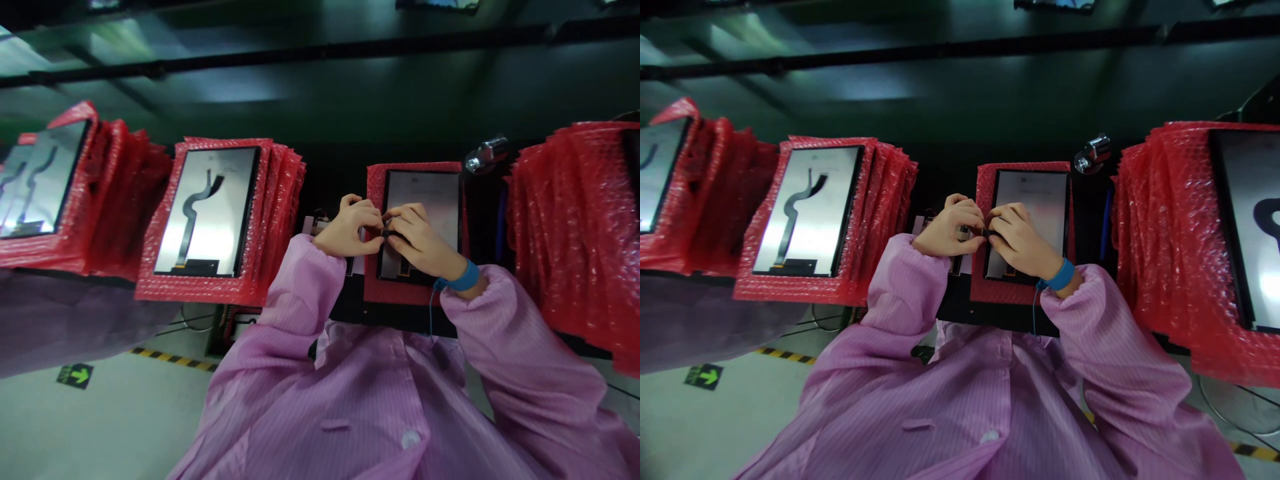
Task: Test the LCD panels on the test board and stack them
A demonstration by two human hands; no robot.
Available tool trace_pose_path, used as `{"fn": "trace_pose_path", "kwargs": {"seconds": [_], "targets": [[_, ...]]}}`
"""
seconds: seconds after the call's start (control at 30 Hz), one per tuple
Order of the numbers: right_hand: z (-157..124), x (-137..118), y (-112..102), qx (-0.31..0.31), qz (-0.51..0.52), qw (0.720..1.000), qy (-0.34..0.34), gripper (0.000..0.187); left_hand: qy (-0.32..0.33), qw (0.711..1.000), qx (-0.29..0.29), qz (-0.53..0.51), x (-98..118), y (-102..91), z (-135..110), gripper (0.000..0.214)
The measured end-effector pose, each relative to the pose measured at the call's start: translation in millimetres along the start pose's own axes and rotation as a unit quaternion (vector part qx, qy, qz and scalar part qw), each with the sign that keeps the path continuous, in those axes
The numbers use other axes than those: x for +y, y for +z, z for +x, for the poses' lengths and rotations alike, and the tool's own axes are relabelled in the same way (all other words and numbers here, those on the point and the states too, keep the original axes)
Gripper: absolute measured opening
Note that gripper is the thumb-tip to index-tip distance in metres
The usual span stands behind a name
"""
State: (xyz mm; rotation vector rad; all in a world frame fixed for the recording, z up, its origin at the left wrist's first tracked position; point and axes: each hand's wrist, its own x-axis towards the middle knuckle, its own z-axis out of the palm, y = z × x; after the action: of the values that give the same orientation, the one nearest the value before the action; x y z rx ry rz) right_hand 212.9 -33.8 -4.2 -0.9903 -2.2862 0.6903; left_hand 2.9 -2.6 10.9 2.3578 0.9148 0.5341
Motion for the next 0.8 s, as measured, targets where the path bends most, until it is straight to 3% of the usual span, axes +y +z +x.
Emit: {"fn": "trace_pose_path", "kwargs": {"seconds": [0.17, 0.23, 0.3, 0.4, 0.47, 0.6, 0.7, 0.8], "targets": [[0, 1, -1, 0.018, -0.004, 1.0, 0.006, 0.019, -0.005, 1.0, -0.009, -0.005, 1, -5.5, 2, 0.02], [-4, -2, -6, 0.049, -0.014, 0.998, 0.022, 0.027, -0.024, 0.999, 0.032, 0.02, 4, -8.3, 0, 0.019], [-15, -7, -14, 0.095, -0.039, 0.993, 0.062, 0.031, -0.065, 0.986, 0.139, 0.06, 10, -9.8, -8, 0.02], [-47, -19, -22, 0.163, -0.088, 0.971, 0.154, 0.031, -0.156, 0.915, 0.348, 0.127, 24, -2.6, -36, 0.021], [-73, -27, -22, 0.184, -0.11, 0.953, 0.213, 0.032, -0.189, 0.889, 0.392, 0.142, 33, 12.2, -61, 0.019], [-117, -36, -8, 0.185, -0.136, 0.937, 0.263, 0.037, -0.201, 0.931, 0.241, 0.185, 41, 53.0, -102, 0.02], [-131, -37, 3, 0.186, -0.151, 0.935, 0.262, 0.04, -0.223, 0.924, 0.16, 0.266, 43, 72.1, -113, 0.03], [-135, -36, 7, 0.191, -0.154, 0.935, 0.257, 0.04, -0.216, 0.917, 0.131, 0.308, 43, 75.9, -112, 0.037]]}}
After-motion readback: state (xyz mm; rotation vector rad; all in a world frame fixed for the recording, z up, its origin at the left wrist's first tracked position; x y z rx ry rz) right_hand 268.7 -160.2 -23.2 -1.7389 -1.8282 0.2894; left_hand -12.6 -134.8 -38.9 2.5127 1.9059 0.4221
